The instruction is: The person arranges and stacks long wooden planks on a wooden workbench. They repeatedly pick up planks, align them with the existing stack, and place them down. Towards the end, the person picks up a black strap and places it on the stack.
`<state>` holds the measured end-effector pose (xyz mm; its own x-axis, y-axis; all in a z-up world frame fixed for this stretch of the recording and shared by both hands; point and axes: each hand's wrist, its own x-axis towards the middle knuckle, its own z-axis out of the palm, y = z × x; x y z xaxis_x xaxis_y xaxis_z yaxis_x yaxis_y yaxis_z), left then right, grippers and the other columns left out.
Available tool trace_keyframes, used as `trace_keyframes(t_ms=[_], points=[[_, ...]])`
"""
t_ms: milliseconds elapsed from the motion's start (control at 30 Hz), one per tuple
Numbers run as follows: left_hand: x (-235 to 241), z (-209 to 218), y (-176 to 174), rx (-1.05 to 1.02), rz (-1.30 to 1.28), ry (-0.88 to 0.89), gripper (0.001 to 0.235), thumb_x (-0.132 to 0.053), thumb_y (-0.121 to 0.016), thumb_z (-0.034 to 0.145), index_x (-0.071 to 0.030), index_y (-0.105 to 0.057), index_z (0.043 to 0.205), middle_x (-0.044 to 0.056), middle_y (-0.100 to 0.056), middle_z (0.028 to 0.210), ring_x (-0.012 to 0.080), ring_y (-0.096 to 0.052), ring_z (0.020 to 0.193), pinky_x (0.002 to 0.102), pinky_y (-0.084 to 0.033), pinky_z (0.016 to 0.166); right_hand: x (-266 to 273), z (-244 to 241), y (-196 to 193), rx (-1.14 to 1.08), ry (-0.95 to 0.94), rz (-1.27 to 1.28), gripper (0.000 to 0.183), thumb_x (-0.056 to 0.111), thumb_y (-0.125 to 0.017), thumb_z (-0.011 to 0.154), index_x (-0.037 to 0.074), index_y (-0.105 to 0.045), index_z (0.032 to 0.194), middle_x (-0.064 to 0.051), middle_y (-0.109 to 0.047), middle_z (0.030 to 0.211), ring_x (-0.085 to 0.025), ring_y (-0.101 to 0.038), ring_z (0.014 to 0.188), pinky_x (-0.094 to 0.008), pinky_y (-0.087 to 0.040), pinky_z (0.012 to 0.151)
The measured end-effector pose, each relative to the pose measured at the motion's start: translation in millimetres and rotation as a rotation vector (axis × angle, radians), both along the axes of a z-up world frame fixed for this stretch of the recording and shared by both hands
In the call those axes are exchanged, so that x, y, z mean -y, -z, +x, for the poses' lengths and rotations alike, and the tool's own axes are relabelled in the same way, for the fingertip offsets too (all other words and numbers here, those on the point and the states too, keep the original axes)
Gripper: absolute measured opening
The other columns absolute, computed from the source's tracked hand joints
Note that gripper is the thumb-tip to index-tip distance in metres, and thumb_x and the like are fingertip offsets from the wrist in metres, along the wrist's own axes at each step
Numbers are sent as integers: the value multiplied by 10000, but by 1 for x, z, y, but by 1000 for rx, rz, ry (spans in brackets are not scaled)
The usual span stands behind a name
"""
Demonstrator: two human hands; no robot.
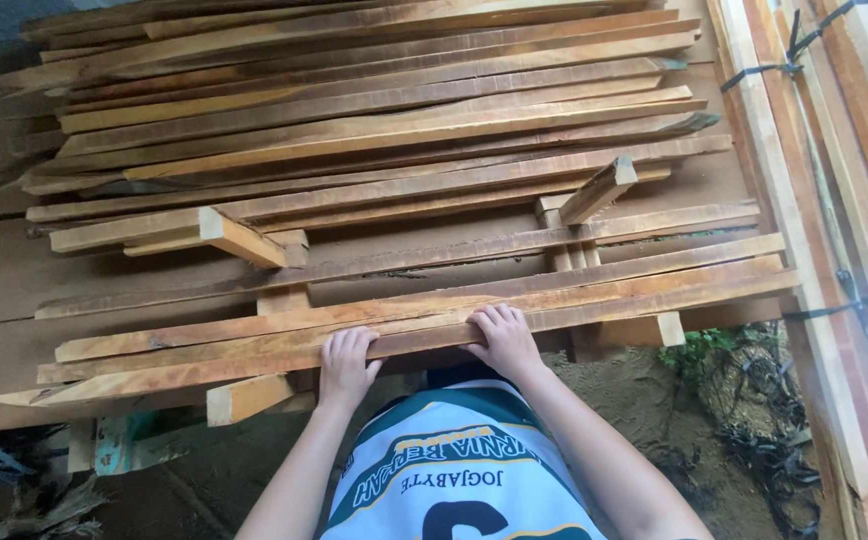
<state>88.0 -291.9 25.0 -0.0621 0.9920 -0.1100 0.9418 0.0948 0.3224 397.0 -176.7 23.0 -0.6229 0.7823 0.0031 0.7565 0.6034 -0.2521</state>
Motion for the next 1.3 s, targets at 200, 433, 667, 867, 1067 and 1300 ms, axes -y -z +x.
trace_keyframes(t_ms=[200,433,667,867,1067,1300], points=[[-4,0,-8,-12,-31,-19,533,-341,-855,743,-278,-608,1211,-64,-603,1217,172,-555,1240,402,-414,1112,-12,-18,-16,115,-23,-90,514,445,-841,663,237,-609,1071,39,-600,1068,-209,-576,1118,-395,-484,934],[-8,-6,-15,-31,-147,-4,467,-375,-823,781,-283,-633,1198,-74,-596,1222,169,-538,1249,397,-423,1097,-20,-25,-30,252,-39,-251,520,463,-850,703,194,-633,1091,-24,-636,1163,-261,-567,1203,-440,-504,934],[-32,-20,-46,100,-394,76,423,-368,-756,858,-287,-608,1246,-56,-616,1290,209,-561,1296,423,-460,1069,-36,-37,-39,289,-51,-338,533,423,-883,633,178,-610,1020,-19,-637,1083,-274,-632,1139,-427,-555,910],[-40,-9,-38,-51,-396,171,452,-393,-742,843,-251,-577,1239,-28,-657,1230,206,-629,1229,408,-500,999,-32,-32,-39,314,10,-381,479,463,-785,737,180,-510,1009,-38,-674,998,-299,-687,1071,-450,-563,872],[-42,-10,-53,-24,-311,161,397,-399,-735,839,-229,-594,1170,-20,-680,1131,222,-669,1153,396,-501,985,-20,-34,-87,178,2,-292,575,677,-661,834,200,-559,1138,-60,-732,969,-306,-714,1024,-445,-514,908],[-30,-11,-37,31,-319,66,459,-349,-793,832,-282,-581,1233,-95,-597,1245,163,-548,1294,399,-404,1114,4,-32,-39,-89,-10,43,488,558,-759,810,238,-663,1166,25,-591,1027,-215,-587,1052,-366,-434,968]])
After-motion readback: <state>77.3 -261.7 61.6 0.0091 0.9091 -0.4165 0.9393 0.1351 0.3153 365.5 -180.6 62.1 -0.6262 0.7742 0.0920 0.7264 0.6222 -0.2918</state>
